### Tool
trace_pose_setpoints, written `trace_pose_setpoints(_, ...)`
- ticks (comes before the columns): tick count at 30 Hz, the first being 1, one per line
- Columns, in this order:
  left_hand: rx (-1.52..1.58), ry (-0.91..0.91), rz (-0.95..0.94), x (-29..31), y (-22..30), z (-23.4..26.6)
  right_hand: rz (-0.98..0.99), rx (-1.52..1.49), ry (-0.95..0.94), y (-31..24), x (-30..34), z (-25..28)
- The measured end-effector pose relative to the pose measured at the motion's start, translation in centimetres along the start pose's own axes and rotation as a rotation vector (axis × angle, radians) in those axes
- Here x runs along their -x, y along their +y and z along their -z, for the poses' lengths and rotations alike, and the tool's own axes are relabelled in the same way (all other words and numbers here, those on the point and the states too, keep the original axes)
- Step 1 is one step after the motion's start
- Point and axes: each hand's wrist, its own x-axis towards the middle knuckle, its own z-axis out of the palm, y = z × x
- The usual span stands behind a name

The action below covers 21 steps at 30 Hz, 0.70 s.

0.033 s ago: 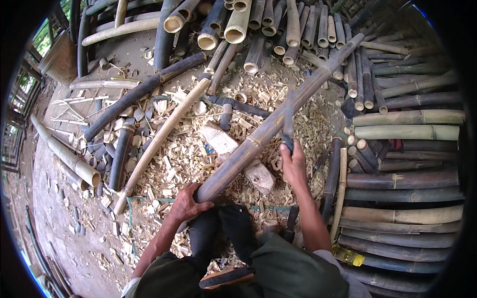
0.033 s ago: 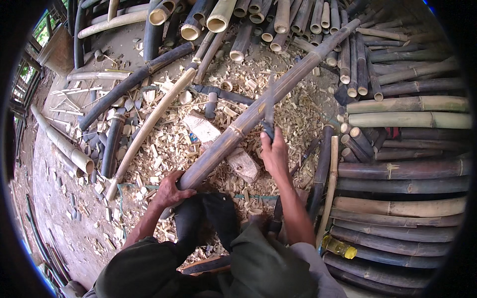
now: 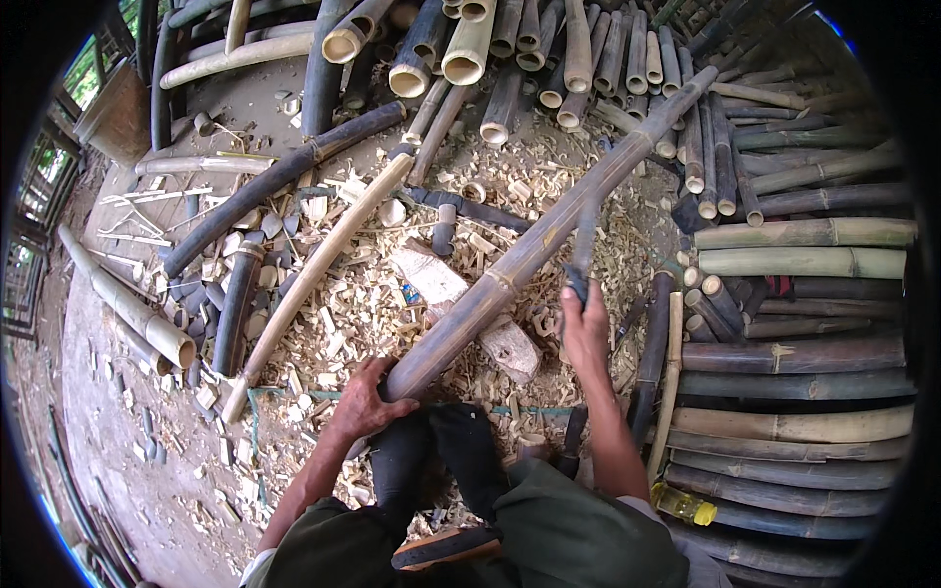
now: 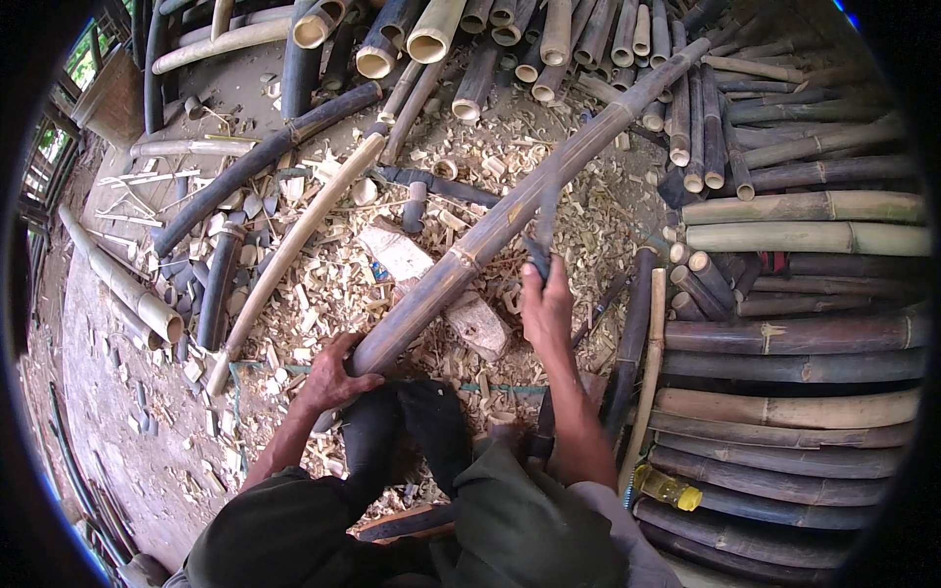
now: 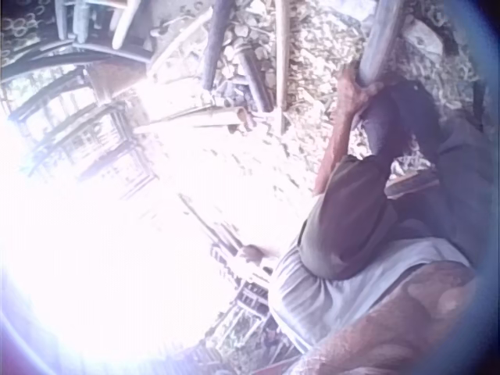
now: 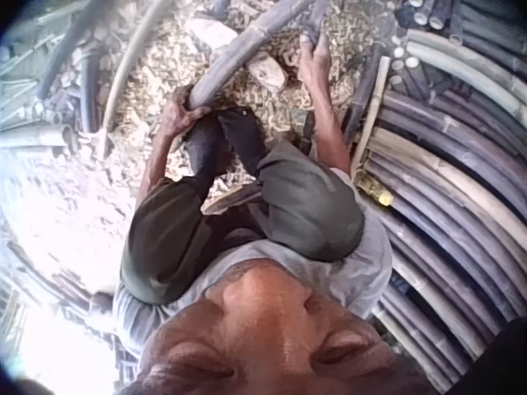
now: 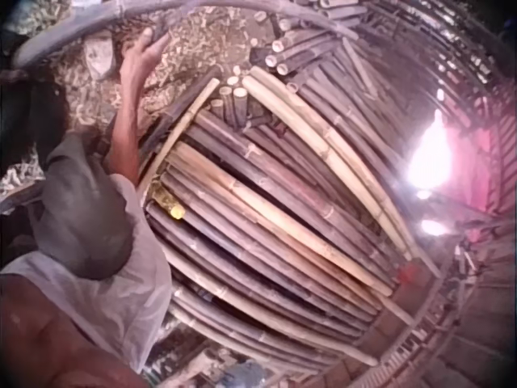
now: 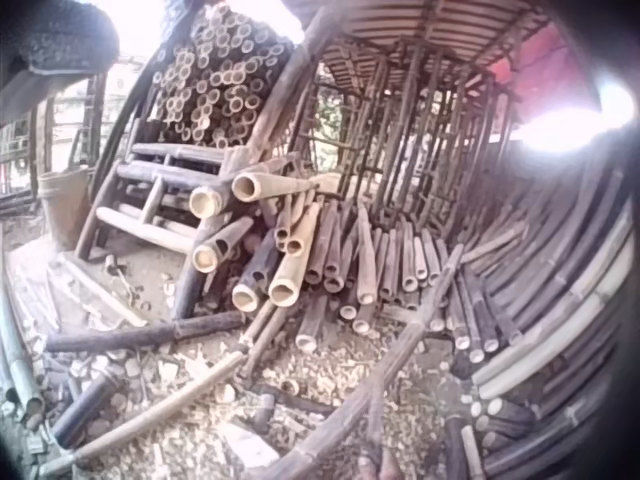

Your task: The person sits on the floor in a workshop and uses a curved knife to shave the outer layer off long bamboo poles. They hold the pole with their left hand and scrape the surface with the knife in their right hand, rotating the pole to work on different sections.

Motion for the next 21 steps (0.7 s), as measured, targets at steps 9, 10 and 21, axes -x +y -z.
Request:
trace_pose_setpoints(9, 0.302, -0.046, -0.074, -2.7, -0.6, 1.1, -0.226, 0.292, 0.4, 14.8, 4.6, 4.5)
trace_pose_setpoints(10, 0.269, -0.089, -0.069, -3.6, 0.1, 0.9, -0.235, 0.347, 0.379, 15.0, 4.5, 4.4)
trace_pose_setpoints(21, -0.353, 0.31, 0.004, -2.0, 6.7, -1.9, 0.23, 0.869, -0.005, 6.5, 6.5, -1.7)
